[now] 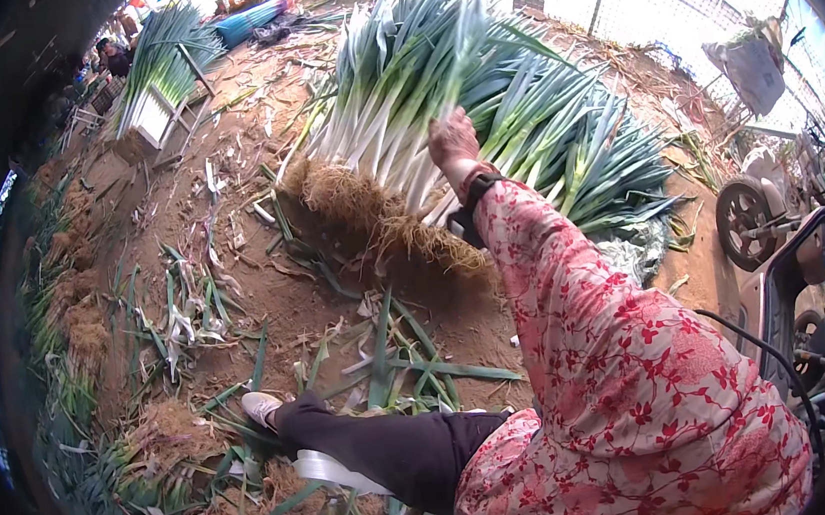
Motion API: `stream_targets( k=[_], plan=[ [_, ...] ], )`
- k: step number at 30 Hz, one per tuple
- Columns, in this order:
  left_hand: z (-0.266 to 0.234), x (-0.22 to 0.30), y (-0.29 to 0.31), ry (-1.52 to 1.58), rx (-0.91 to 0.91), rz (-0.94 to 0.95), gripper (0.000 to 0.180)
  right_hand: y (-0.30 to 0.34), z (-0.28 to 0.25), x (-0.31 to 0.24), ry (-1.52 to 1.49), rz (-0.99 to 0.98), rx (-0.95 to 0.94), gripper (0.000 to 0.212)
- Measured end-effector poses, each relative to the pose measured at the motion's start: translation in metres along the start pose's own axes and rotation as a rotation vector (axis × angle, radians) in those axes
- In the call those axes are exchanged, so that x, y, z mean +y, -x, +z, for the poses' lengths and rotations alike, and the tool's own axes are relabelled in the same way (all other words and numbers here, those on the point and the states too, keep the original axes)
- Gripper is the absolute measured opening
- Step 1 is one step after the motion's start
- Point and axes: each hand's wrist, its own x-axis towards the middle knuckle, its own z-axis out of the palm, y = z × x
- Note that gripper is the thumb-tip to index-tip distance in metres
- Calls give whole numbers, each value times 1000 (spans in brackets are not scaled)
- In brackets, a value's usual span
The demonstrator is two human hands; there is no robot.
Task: The person peels the outer layers from leeks by hand, shakes off loose dirt, and places the cleaned leeks onto a pile. They then gather the leeks together and secure the bundle with a pink plastic tie.
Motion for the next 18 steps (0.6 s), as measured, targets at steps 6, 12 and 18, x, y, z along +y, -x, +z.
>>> stream_targets(
  k=[6, 12, 18],
  plan=[
    [7, 12, 14, -142, -104, -7, 46, 100, 17, 73, 242, 66, -764, 44],
    [0, 9, 17, -24, -131, -66, 33, 199, 17, -61, -44, -406, -1097, 33],
    [-48, 2, 13, 47, -53, 210, 17, 306, -34, -250, -552, -923, -1138, 27]
  ],
)
